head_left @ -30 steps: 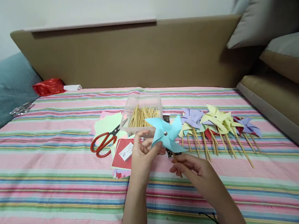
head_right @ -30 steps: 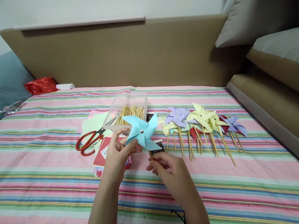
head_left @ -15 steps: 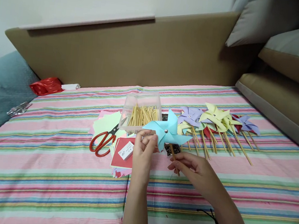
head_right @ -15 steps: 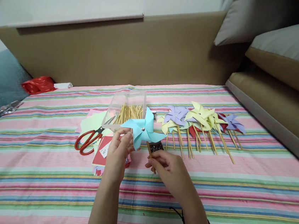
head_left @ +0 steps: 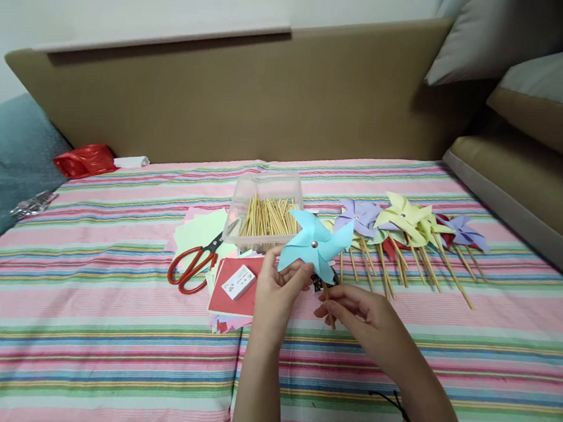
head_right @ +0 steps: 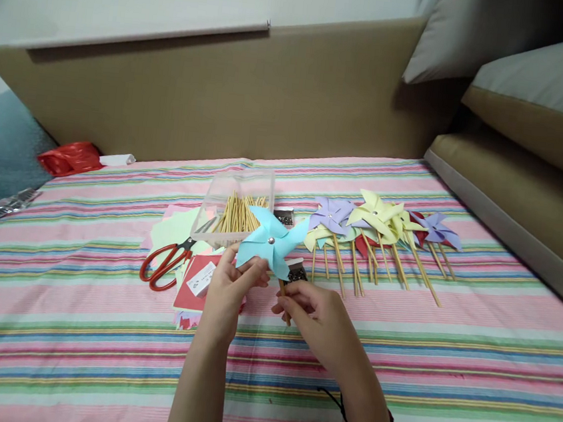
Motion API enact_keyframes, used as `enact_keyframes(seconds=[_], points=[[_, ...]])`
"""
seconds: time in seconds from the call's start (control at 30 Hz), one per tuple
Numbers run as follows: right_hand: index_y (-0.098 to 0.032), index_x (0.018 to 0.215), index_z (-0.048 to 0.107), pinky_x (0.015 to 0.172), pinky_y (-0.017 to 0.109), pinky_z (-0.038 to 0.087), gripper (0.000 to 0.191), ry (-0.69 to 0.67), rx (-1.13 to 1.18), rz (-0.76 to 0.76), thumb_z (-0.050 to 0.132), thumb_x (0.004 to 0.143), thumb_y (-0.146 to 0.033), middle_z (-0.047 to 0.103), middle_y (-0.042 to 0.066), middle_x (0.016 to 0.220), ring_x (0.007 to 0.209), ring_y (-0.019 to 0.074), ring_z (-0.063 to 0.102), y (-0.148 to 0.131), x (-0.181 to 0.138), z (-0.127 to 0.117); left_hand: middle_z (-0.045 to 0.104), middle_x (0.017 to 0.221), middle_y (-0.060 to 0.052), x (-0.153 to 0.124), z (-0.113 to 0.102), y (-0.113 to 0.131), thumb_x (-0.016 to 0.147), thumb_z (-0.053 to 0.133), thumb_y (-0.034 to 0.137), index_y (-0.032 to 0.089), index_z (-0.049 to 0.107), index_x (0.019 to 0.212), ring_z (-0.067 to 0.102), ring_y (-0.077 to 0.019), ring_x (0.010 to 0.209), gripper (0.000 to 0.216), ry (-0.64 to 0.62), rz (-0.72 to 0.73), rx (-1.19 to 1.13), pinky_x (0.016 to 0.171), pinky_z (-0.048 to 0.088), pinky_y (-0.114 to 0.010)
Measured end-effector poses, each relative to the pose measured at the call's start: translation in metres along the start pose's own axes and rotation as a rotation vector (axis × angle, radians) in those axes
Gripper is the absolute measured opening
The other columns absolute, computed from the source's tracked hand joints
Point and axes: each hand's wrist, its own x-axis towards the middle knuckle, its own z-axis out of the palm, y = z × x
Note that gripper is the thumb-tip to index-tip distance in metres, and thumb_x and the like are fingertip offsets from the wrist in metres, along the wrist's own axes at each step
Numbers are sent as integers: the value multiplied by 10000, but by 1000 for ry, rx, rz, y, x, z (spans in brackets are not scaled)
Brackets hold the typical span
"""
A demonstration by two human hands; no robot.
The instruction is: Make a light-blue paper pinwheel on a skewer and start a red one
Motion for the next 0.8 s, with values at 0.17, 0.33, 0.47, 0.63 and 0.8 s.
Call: enact_keyframes(seconds=[0.17,0.33,0.47,0.63,0.8], points=[[-178,914,653,647,297,497,267,1,-5,-17,555,870,-422,722,71,836,703,168,620,-3,1,1,610,699,42,1,1,0,732,748,227,171,515,943,552,-73,618,320,7,-10,1,617,439,-196],[-175,891,654,650,294,499,253,5,26,-45,569,873,-412,700,57,793,700,168,626,-2,0,2,642,720,37,5,2,-5,669,800,215,169,539,913,587,-81,630,360,53,12,-29,630,454,-204],[-172,865,662,648,287,500,236,-2,63,-95,585,877,-394,670,40,757,679,161,622,-3,0,4,649,692,39,5,9,-8,640,817,217,175,567,881,621,-114,674,350,93,73,-9,665,479,-231],[-173,798,666,623,276,481,243,0,36,-132,563,895,-371,639,30,707,669,159,605,-7,1,7,677,714,14,4,16,-11,650,812,255,177,595,855,640,-142,688,308,125,104,74,671,487,-256],[-167,842,673,628,276,492,235,72,63,-131,582,887,-379,654,33,712,661,158,609,-3,3,6,708,759,-9,7,14,-15,633,820,235,178,584,819,667,-153,733,306,60,77,-13,677,505,-253]])
